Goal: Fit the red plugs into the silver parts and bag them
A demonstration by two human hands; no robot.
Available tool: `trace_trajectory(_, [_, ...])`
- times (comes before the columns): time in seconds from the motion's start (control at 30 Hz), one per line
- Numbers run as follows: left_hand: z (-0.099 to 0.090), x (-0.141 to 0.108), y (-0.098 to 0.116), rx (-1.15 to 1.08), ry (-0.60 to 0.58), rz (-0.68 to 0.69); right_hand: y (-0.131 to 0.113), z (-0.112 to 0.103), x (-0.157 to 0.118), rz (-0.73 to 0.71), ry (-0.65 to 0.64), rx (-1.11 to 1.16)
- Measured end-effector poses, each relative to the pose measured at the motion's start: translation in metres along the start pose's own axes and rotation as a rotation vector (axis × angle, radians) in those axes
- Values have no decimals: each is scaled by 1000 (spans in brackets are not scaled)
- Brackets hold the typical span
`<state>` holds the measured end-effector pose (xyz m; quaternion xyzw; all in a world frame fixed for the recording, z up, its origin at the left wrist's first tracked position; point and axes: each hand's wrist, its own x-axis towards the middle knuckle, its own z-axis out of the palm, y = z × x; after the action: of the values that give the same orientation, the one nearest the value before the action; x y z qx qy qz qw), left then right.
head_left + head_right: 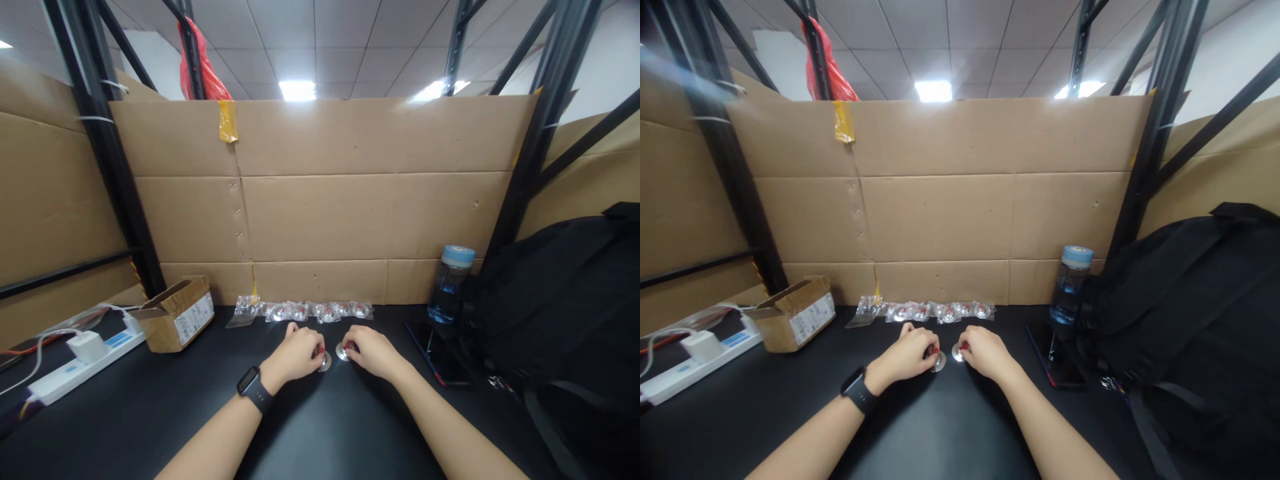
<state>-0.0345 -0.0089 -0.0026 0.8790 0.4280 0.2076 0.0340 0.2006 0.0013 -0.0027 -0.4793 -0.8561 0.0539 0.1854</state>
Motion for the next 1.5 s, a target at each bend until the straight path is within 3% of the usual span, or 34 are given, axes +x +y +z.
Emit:
trace_trajectory(0.3, [-4,-3,5,138,2,15,-1,-3,2,163,-14,-127])
trace_trajectory(0.5, [-5,-1,5,138,72,-11,6,-9,1,213,27,-136])
trace_trajectory(0.73, [-12,1,10,71,134,-73,-1,-8,7,38,157,218])
trace_trajectory(0.93, [-13,6,9,-37,243,-178,-3,-4,7,12,192,268])
trace_trajectory(1.17, [-13,9,14,-233,266,-225,-9,-4,10,-54,292,446])
trace_trajectory(1.33, [-7,10,17,-388,304,-229,-15,5,12,-45,271,724])
trace_trajectory(1.5, [-6,10,13,-410,293,-216,-19,11,10,80,122,1200])
